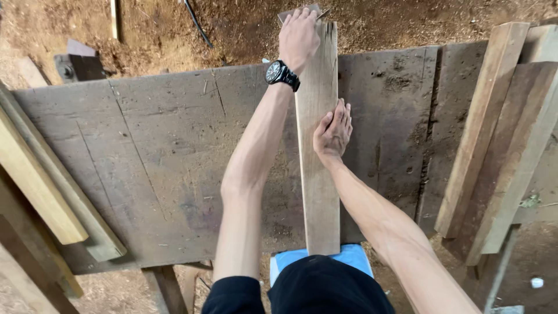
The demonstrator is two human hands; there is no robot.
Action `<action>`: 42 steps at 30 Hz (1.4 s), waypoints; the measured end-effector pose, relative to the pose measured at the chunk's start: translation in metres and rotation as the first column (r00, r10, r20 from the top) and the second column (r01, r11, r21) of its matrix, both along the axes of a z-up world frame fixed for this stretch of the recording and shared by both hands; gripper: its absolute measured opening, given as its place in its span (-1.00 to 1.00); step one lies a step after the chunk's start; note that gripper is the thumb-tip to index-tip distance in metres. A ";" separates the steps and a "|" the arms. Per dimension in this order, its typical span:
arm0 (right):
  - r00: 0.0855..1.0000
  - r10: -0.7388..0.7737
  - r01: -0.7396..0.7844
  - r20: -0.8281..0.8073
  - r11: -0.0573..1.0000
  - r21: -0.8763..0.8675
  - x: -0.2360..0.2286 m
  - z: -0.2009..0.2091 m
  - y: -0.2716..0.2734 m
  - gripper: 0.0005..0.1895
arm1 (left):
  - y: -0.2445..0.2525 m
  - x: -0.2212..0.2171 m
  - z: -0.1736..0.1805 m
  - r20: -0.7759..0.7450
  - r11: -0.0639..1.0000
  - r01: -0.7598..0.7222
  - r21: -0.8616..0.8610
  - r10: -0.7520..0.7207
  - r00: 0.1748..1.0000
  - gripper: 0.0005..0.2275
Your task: The person sands a piece of wood on a workbench using a small piece of sandpaper held in their hand, moving it back and forth along the length of the wood.
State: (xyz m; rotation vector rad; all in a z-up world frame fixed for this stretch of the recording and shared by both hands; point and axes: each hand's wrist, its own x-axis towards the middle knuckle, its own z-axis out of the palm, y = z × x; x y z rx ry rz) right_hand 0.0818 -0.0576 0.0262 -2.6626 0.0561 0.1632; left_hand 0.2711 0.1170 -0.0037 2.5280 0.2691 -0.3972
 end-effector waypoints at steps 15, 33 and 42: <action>0.999 -0.023 0.024 -0.037 1.000 0.010 -0.005 0.001 -0.001 -0.43 | 0.024 -0.011 0.106 -0.301 0.958 -0.120 -0.261 0.038 0.953 -0.64; 0.999 -0.039 0.039 -0.016 0.999 0.003 -0.002 0.000 0.008 -0.43 | 0.009 -0.044 0.016 0.593 0.968 0.029 0.248 -0.176 0.786 -0.53; 0.999 -0.041 0.041 0.004 0.999 -0.024 0.001 -0.010 0.000 -0.44 | 0.000 0.007 0.049 -0.208 0.991 0.126 0.033 -0.117 0.971 -0.69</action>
